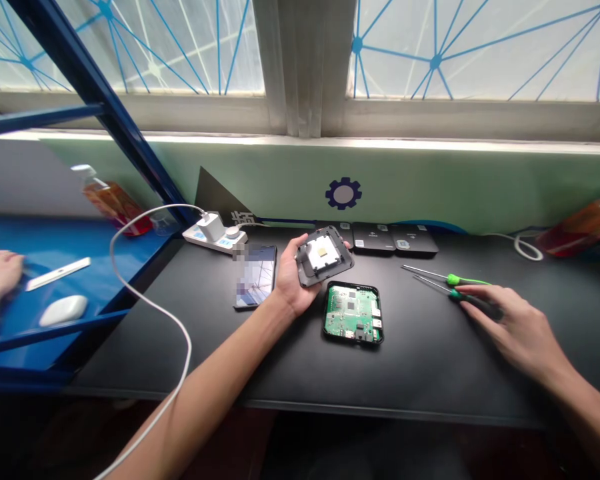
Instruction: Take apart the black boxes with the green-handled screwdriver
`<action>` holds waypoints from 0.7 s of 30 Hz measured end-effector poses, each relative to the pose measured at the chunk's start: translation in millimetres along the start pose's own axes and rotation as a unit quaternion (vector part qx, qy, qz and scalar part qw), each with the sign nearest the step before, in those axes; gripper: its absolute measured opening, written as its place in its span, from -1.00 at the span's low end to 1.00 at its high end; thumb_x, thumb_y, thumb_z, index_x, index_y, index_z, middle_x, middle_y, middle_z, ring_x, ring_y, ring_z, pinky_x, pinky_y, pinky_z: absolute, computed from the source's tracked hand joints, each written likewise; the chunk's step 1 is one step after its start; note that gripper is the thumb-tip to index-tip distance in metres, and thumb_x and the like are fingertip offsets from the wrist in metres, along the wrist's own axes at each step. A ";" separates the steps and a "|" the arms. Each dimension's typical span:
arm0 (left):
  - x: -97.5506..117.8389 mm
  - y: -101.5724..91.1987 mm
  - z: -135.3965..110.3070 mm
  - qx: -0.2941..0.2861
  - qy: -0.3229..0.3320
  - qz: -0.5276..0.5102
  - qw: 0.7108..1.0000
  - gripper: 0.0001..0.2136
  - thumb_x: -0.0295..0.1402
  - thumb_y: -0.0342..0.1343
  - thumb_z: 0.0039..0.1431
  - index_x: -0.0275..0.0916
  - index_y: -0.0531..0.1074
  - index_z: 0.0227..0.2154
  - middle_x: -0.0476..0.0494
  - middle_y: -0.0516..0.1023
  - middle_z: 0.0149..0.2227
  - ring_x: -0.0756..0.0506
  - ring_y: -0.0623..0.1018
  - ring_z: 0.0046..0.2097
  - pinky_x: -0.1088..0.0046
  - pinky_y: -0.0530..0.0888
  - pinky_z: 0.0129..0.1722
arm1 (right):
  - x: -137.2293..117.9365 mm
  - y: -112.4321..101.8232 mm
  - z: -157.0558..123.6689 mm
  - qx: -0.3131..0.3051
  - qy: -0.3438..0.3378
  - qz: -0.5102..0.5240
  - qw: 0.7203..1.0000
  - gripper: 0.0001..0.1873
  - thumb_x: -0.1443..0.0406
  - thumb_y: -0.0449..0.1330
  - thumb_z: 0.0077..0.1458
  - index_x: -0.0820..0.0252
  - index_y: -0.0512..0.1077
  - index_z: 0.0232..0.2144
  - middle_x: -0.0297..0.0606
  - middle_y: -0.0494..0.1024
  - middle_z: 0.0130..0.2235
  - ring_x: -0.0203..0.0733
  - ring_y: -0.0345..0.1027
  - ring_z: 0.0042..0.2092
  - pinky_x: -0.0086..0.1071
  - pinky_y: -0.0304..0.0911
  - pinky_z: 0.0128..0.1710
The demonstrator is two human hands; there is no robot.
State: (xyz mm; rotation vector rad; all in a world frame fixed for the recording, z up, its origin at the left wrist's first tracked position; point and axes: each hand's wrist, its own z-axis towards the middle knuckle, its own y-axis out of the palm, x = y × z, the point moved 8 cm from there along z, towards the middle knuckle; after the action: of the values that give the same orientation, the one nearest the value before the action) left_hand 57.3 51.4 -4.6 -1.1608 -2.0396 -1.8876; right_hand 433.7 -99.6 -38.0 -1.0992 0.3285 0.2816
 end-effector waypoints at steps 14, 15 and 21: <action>12.1 -24.5 1.4 0.136 0.061 -0.030 0.988 -0.74 -0.36 0.25 0.28 -0.33 0.63 -0.03 -0.15 0.80 -0.25 -0.10 0.76 -0.33 0.49 0.65 -0.35 | -233.8 45.8 -21.9 -0.109 -0.242 0.035 0.963 -0.78 0.33 0.23 0.51 0.09 0.51 0.14 0.01 0.62 0.07 0.19 0.50 0.02 0.05 0.44 0.00; 12.6 -25.6 1.2 0.143 0.064 -0.039 0.987 -0.79 -0.36 0.26 0.27 -0.31 0.63 -0.08 -0.12 0.78 -0.29 -0.08 0.74 -0.36 0.50 0.64 -0.36 | -237.7 50.0 -19.6 -0.122 -0.248 0.020 0.961 -0.80 0.33 0.24 0.50 0.11 0.52 0.12 0.01 0.62 0.05 0.19 0.49 -0.01 0.05 0.43 -0.03; 11.5 -26.3 1.1 0.144 0.058 -0.053 0.986 -0.85 -0.30 0.25 0.32 -0.28 0.61 -0.16 -0.09 0.76 -0.33 -0.08 0.72 -0.39 0.45 0.66 -0.33 | -209.7 57.3 12.1 -0.156 -0.243 -0.028 0.957 -0.81 0.32 0.24 0.49 0.09 0.51 0.09 -0.02 0.57 0.06 0.19 0.46 0.01 0.02 0.40 -0.02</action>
State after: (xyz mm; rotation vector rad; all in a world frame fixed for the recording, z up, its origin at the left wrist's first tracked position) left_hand 33.9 59.5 -19.2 -0.8689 -2.2530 -1.5874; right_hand 221.0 -76.8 2.8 -1.3040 -0.1948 0.5540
